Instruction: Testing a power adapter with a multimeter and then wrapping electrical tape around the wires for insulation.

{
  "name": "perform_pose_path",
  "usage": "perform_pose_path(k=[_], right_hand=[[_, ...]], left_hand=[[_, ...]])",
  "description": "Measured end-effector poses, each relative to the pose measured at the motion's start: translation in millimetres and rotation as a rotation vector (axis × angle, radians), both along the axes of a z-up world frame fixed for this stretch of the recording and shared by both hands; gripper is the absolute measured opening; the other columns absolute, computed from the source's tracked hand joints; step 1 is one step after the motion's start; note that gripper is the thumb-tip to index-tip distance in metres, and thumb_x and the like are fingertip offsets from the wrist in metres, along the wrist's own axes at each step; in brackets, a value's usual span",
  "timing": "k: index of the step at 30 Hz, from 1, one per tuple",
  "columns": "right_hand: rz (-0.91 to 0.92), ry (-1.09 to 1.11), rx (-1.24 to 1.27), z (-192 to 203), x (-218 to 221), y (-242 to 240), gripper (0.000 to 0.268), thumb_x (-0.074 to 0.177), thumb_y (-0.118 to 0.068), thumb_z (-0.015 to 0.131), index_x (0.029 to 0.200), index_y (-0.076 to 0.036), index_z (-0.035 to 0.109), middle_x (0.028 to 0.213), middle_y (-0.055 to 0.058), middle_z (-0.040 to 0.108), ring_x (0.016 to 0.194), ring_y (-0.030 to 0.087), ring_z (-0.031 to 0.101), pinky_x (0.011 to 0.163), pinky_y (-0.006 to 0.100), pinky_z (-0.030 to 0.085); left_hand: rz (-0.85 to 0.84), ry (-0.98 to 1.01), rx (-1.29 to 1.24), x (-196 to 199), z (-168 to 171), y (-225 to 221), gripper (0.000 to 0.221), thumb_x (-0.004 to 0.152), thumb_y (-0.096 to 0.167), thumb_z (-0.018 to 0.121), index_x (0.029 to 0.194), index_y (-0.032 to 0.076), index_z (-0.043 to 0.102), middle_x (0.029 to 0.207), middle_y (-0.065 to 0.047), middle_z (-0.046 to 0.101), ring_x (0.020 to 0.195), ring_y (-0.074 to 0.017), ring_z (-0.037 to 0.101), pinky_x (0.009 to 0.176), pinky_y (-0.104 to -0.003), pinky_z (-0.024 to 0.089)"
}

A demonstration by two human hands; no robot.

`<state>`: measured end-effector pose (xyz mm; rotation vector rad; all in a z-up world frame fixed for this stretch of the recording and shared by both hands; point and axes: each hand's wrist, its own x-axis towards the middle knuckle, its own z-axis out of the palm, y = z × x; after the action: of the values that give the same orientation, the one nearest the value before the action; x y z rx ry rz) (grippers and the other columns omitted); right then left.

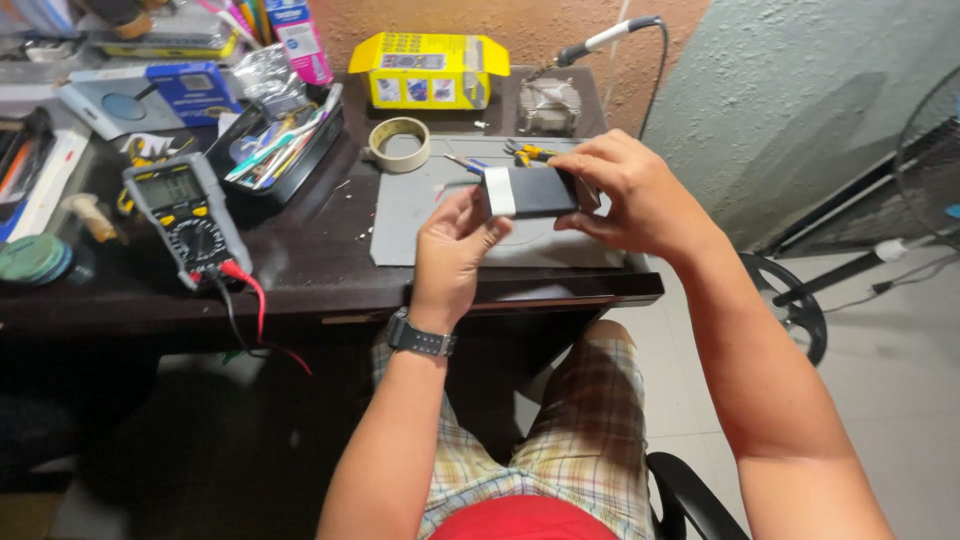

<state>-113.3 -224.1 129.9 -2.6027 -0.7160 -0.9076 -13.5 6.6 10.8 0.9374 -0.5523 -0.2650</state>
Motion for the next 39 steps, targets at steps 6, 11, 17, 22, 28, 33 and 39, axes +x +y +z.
perform_pose_path(k=[6, 11, 17, 22, 28, 33, 39], right_hand=[[-0.171, 0.082, 0.012, -2, -2, -41, 0.064, 0.085, -0.016, 0.103, 0.143, -0.004, 0.08, 0.126, 0.017, 0.079, 0.115, 0.041, 0.075, 0.101, 0.052, 0.06], [-0.149, 0.221, -0.022, -36, 9, -41, 0.066, 0.079, -0.019, 0.102, 0.138, -0.003, 0.08, 0.123, 0.021, 0.08, 0.116, 0.045, 0.076, 0.104, 0.056, 0.06], [-0.126, 0.32, -0.081, -63, 31, -25, 0.068, 0.083, -0.037, 0.103, 0.139, -0.007, 0.08, 0.125, 0.016, 0.079, 0.118, 0.039, 0.075, 0.105, 0.05, 0.06], [-0.113, 0.415, -0.1, -62, 45, -17, 0.071, 0.081, -0.038, 0.103, 0.141, -0.007, 0.08, 0.128, 0.017, 0.08, 0.122, 0.041, 0.075, 0.106, 0.053, 0.06], [-0.191, 0.572, -0.109, -53, 45, -2, 0.081, 0.083, -0.043, 0.099, 0.152, -0.009, 0.075, 0.127, 0.015, 0.078, 0.122, 0.038, 0.071, 0.106, 0.051, 0.057], [-0.13, 0.35, -0.092, -47, 33, 27, 0.078, 0.09, -0.04, 0.098, 0.156, -0.007, 0.074, 0.144, 0.017, 0.076, 0.132, 0.039, 0.065, 0.115, 0.051, 0.053], [-0.202, 0.319, -0.209, -62, 42, 43, 0.073, 0.093, -0.035, 0.093, 0.159, -0.011, 0.072, 0.154, 0.015, 0.076, 0.132, 0.04, 0.066, 0.116, 0.053, 0.051]], left_hand=[[0.056, 0.234, 0.077, -9, 5, -1, 0.039, 0.094, 0.004, 0.097, 0.128, -0.003, 0.078, 0.111, -0.019, 0.09, 0.096, -0.0223, 0.089, 0.087, -0.034, 0.075], [0.54, -0.065, -0.258, -17, -25, 17, 0.047, 0.118, 0.017, 0.063, 0.076, -0.004, 0.065, 0.042, -0.012, 0.04, 0.04, -0.0147, 0.04, 0.044, -0.022, 0.03], [0.459, -0.242, -0.209, -53, -26, 37, 0.048, 0.113, 0.022, 0.066, 0.071, -0.002, 0.071, 0.043, -0.013, 0.052, 0.043, -0.0165, 0.051, 0.044, -0.025, 0.038], [0.437, -0.287, -0.031, -71, -25, 66, 0.051, 0.113, 0.033, 0.067, 0.073, 0.004, 0.078, 0.049, -0.01, 0.064, 0.047, -0.0166, 0.056, 0.049, -0.027, 0.045], [0.43, -0.25, 0.211, -84, -54, 99, 0.043, 0.114, 0.028, 0.066, 0.077, 0.008, 0.074, 0.059, -0.005, 0.068, 0.053, -0.0154, 0.066, 0.055, -0.028, 0.051], [0.449, -0.182, 0.346, -83, -70, 115, 0.038, 0.112, 0.031, 0.069, 0.081, 0.009, 0.073, 0.064, -0.003, 0.071, 0.058, -0.0141, 0.074, 0.059, -0.027, 0.055], [0.469, -0.213, 0.4, -81, -77, 134, 0.036, 0.112, 0.033, 0.07, 0.083, 0.011, 0.076, 0.065, -0.001, 0.074, 0.061, -0.0117, 0.07, 0.062, -0.028, 0.054]])
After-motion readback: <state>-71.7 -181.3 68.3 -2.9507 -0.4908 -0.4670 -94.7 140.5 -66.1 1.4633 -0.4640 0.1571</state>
